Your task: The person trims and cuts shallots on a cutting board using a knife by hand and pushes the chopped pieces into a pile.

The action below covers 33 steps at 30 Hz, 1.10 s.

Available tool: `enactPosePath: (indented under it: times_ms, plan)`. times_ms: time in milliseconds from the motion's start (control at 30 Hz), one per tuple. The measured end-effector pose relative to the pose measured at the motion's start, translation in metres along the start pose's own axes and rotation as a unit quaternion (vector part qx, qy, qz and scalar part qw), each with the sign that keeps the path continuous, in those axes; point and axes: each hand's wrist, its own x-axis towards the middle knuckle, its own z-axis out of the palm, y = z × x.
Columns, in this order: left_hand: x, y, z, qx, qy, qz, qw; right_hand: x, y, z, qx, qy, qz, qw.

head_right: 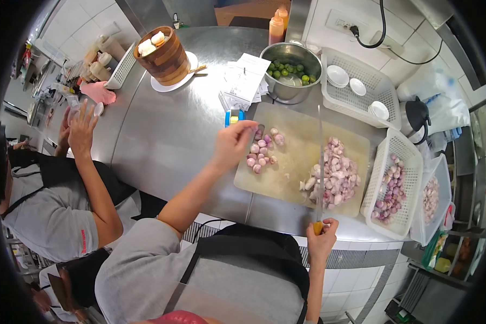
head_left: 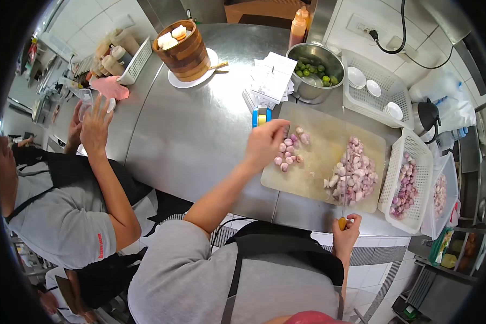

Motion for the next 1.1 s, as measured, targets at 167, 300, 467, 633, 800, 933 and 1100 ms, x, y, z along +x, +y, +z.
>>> enactPosePath:
  times_ms: [167,300,467,633,800,933,1100]
  plan:
    - [-0.026,-0.008,-0.003,0.021,-0.047,0.018,0.999,-0.002,-0.009,0.006,0.092,-0.041,0.088,0.991]
    - [-0.050,-0.007,0.026,0.051,-0.096,0.152,0.982,-0.002,-0.022,0.014,0.222,-0.097,0.142,0.960]
    - [-0.065,-0.007,0.044,0.041,-0.149,0.116,0.981,0.004,-0.039,0.028,0.242,-0.181,0.186,0.935]
    - [-0.071,-0.007,0.045,0.036,-0.172,0.109,0.978,0.005,-0.029,0.037,0.256,-0.163,0.230,0.925]
    - [-0.085,-0.011,0.071,0.077,-0.225,0.149,0.960,0.014,-0.020,0.022,0.236,-0.139,0.230,0.934]
    - [-0.089,-0.010,0.099,0.158,-0.240,0.161,0.944,0.022,-0.019,0.018,0.180,-0.104,0.188,0.960]
    - [-0.082,0.008,0.115,0.183,-0.252,0.127,0.942,0.017,-0.026,0.008,0.138,-0.078,0.141,0.977]
